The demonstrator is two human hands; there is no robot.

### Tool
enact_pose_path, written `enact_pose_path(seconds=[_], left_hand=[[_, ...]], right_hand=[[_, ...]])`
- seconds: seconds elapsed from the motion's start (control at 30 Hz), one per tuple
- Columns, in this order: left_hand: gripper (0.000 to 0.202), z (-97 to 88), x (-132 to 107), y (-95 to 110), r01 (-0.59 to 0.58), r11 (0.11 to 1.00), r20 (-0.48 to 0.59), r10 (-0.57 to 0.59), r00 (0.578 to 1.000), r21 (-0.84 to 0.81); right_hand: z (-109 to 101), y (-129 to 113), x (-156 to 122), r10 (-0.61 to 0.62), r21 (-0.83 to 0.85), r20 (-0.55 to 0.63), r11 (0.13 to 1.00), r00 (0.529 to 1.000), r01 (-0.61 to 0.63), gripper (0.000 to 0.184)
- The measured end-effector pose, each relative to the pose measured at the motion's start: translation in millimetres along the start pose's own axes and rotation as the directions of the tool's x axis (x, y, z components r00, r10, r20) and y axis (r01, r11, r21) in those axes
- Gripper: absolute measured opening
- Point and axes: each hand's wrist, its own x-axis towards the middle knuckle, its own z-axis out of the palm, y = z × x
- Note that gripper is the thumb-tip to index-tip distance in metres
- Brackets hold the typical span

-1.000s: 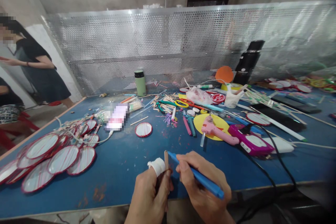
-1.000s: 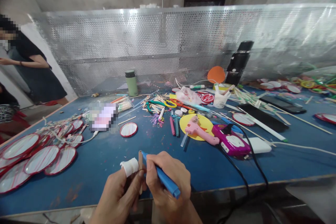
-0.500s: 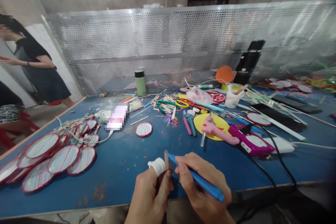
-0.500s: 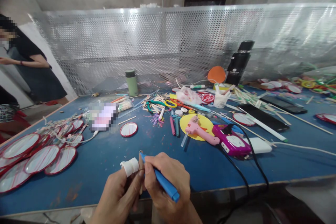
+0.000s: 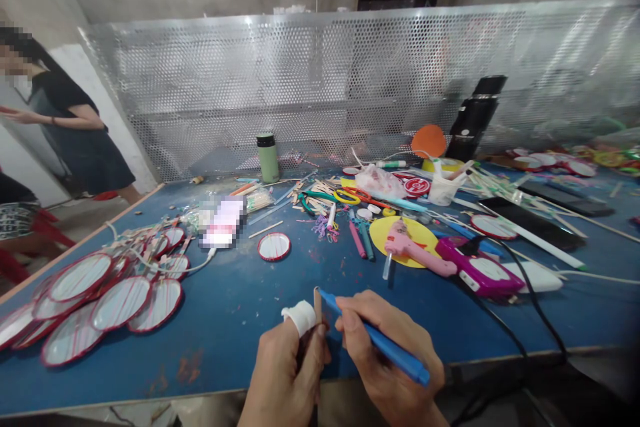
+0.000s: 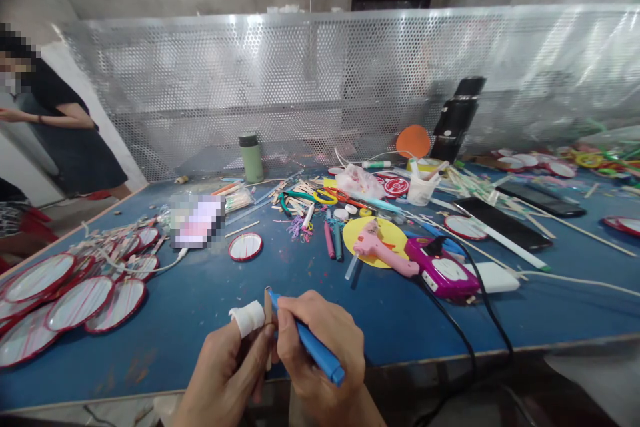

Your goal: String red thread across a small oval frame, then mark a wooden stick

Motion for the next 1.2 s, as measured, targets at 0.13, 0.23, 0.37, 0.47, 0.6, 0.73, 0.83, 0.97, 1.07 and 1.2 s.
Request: enact_pose_path(seconds=[0.13, 0.23, 0.37, 0.47, 0.6, 0.73, 0.83, 0.97, 1.07, 1.2], left_hand=[[0.028, -0.7, 0.5, 1.7, 0.0, 1.0, 0.005, 0.0, 1.0, -0.009], [0.028, -1.0, 0.8, 2.1, -0.011, 1.0, 0.001, 0.011, 1.0, -0.015], [0.028, -0.7, 0.6, 1.5, 0.0, 1.0, 0.004, 0.0, 1.0, -0.023], [0.03, -0.3, 0.4, 0.8, -0.015, 1.0, -0.004, 0.015, 1.0, -0.006], [0.031, 0.2, 0.3, 0.5, -0.036, 0.999, -0.035, 0.036, 0.999, 0.007], [0.03, 0.4, 0.4, 1.4, -0.032, 0.999, -0.022, 0.031, 0.999, -0.017], [0.028, 0.5, 0.5, 2.2, -0.023, 0.999, -0.018, 0.022, 1.0, -0.034], [0.03, 0.6, 0.3, 2.4, 0.016, 0.999, -0.008, -0.016, 1.0, -0.046], [0.033, 0.2, 0.2, 2.3, 0.033, 0.998, 0.007, -0.032, 0.999, -0.053], [0.032, -0.2, 0.2, 2.1, -0.001, 1.0, -0.012, 0.001, 1.0, -0.028]], right_hand=[[0.3, -2.2, 2.4, -0.017, -0.001, -0.012, 1.0, 1.0, 0.017, 0.015], [1.2, -3.4, 4.7, -0.029, 0.005, 0.001, 1.0, 1.0, 0.029, 0.016], [1.7, -3.3, 4.4, -0.024, 0.012, 0.008, 1.0, 1.0, 0.024, 0.016], [1.1, -2.2, 2.0, -0.025, 0.007, -0.004, 1.0, 1.0, 0.026, 0.015], [0.7, -0.7, -0.2, -0.017, -0.019, -0.012, 1.0, 1.0, 0.017, 0.015], [1.4, -1.2, 0.8, -0.026, -0.005, -0.015, 1.0, 1.0, 0.026, 0.015], [1.8, -1.9, 1.7, -0.022, 0.032, 0.007, 0.999, 1.0, 0.021, 0.016], [1.6, -1.5, 1.1, -0.015, 0.0, -0.008, 1.0, 1.0, 0.015, 0.015], [1.3, -1.0, 0.6, -0.016, -0.023, -0.033, 1.0, 0.999, 0.015, 0.015], [1.2, -2.4, 1.8, -0.015, 0.0, -0.018, 1.0, 1.0, 0.015, 0.016]])
